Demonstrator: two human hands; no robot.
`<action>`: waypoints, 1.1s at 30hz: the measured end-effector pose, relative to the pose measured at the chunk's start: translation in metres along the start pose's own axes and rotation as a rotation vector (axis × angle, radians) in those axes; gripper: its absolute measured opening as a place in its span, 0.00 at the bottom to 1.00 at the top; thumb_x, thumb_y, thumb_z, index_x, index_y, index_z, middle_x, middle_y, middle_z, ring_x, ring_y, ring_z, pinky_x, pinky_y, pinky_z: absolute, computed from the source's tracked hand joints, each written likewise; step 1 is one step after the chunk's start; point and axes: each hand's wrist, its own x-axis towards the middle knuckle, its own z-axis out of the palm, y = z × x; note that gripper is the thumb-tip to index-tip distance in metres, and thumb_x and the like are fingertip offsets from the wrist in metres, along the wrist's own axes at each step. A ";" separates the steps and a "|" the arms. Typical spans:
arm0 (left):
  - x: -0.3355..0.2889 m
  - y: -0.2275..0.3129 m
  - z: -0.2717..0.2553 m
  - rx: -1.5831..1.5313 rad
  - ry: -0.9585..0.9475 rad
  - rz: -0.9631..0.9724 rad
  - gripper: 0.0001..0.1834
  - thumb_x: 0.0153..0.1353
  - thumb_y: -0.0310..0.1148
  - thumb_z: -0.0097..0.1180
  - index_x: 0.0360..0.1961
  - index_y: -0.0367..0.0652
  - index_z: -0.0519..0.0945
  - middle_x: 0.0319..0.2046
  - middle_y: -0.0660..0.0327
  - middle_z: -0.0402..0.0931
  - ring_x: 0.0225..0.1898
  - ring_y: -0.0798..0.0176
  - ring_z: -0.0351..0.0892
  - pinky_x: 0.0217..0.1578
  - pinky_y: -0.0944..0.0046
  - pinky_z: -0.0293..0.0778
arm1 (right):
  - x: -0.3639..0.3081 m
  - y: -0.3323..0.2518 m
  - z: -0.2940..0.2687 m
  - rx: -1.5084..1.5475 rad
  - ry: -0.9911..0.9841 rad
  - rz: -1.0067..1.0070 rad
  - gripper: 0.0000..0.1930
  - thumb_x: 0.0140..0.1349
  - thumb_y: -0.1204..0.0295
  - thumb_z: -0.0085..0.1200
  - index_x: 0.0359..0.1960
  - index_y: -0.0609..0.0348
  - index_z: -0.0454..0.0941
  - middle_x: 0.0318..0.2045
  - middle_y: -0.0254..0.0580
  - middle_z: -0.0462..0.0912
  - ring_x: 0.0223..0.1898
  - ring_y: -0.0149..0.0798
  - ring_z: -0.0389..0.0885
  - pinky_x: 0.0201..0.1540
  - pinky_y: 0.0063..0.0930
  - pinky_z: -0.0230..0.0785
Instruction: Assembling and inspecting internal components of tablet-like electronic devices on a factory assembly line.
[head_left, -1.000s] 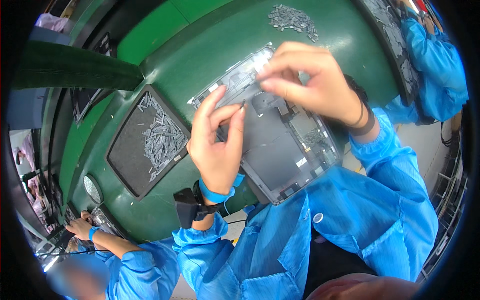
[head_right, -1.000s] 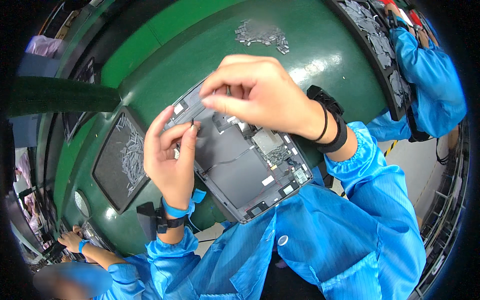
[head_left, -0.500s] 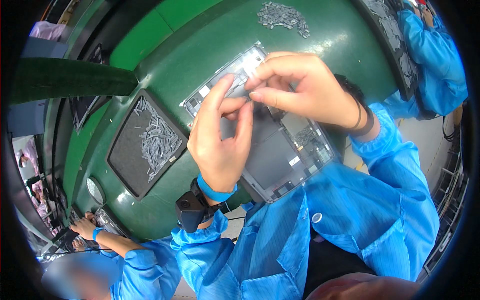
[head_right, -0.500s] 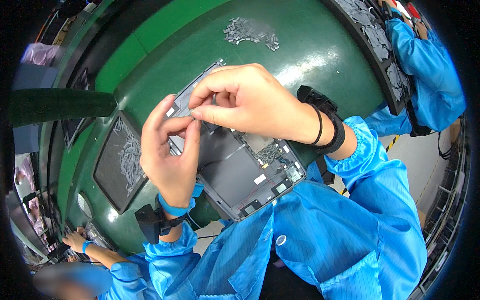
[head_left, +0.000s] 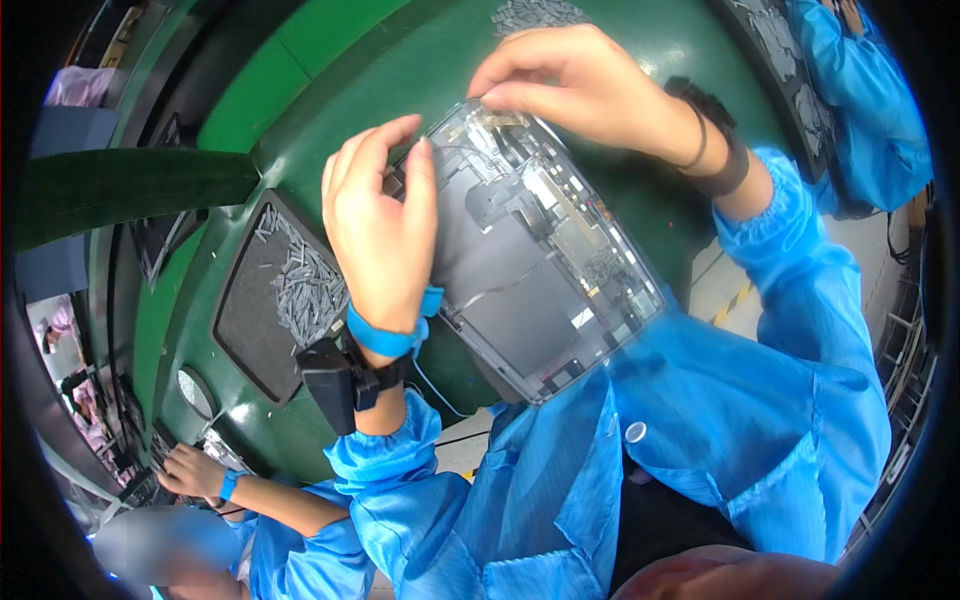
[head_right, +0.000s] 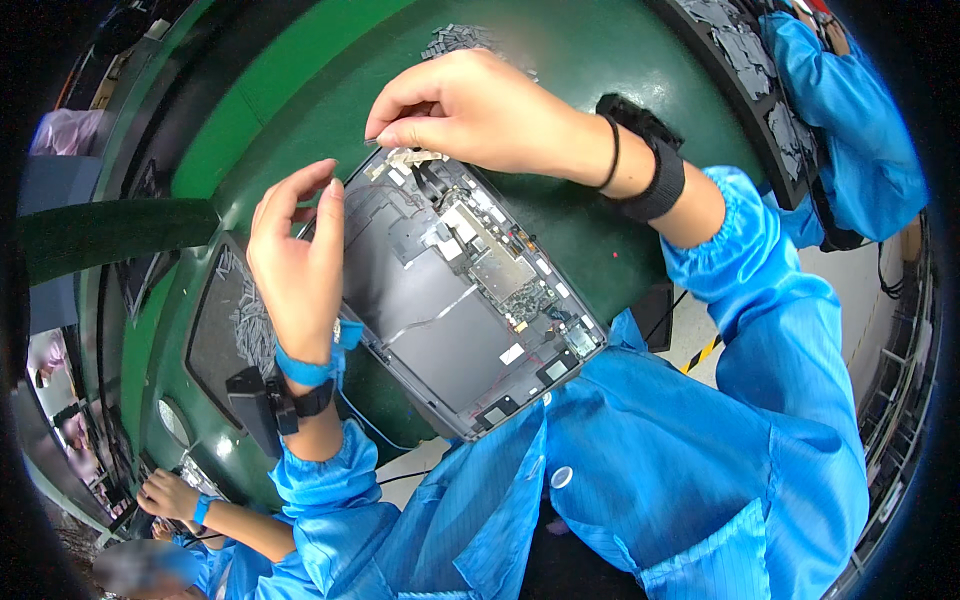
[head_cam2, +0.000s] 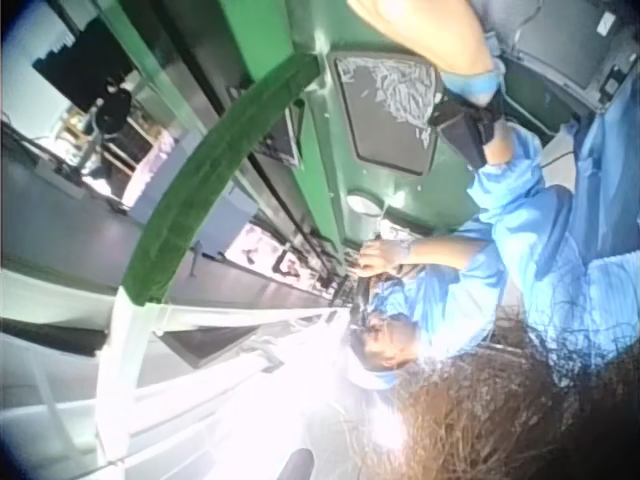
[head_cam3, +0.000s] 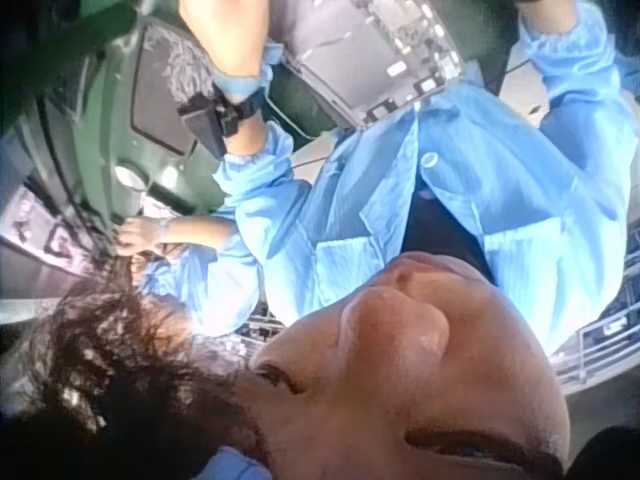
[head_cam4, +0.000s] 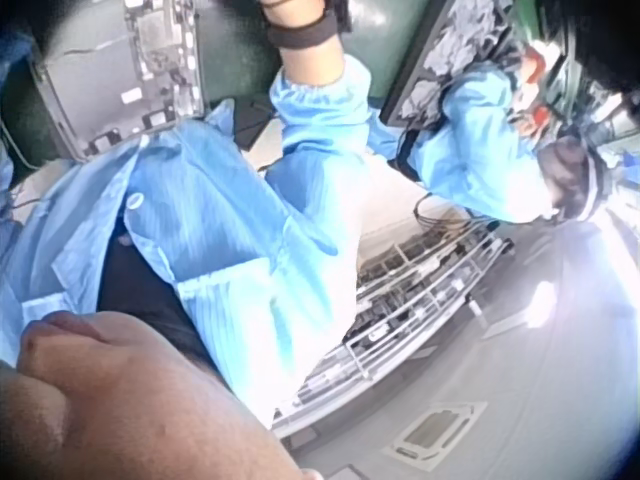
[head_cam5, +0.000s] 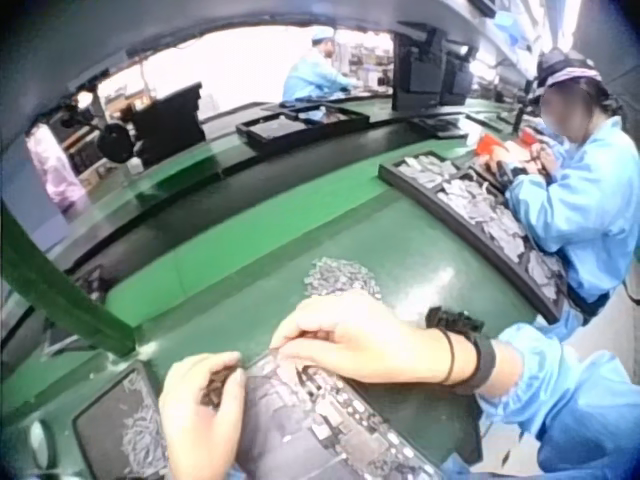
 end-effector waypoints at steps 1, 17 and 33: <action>0.002 -0.004 0.000 -0.001 -0.001 0.001 0.09 0.56 0.27 0.58 0.38 0.37 0.82 0.36 0.54 0.79 0.40 0.53 0.76 0.44 0.60 0.72 | 0.003 0.002 -0.002 -0.311 -0.069 -0.105 0.06 0.59 0.75 0.58 0.36 0.64 0.81 0.31 0.42 0.83 0.33 0.38 0.82 0.36 0.28 0.73; 0.019 -0.016 0.036 -0.025 -0.101 0.079 0.07 0.57 0.28 0.60 0.35 0.37 0.84 0.32 0.52 0.82 0.33 0.55 0.82 0.37 0.64 0.75 | 0.027 0.014 0.006 -0.831 -0.181 -0.312 0.07 0.51 0.73 0.59 0.25 0.65 0.78 0.27 0.48 0.79 0.34 0.51 0.81 0.38 0.40 0.75; 0.018 -0.018 0.035 0.202 -0.040 0.308 0.05 0.55 0.26 0.60 0.32 0.37 0.83 0.30 0.52 0.81 0.33 0.50 0.80 0.37 0.58 0.75 | 0.036 0.017 -0.003 -0.804 -0.411 -0.356 0.06 0.52 0.72 0.56 0.26 0.63 0.77 0.26 0.47 0.80 0.32 0.50 0.82 0.36 0.38 0.76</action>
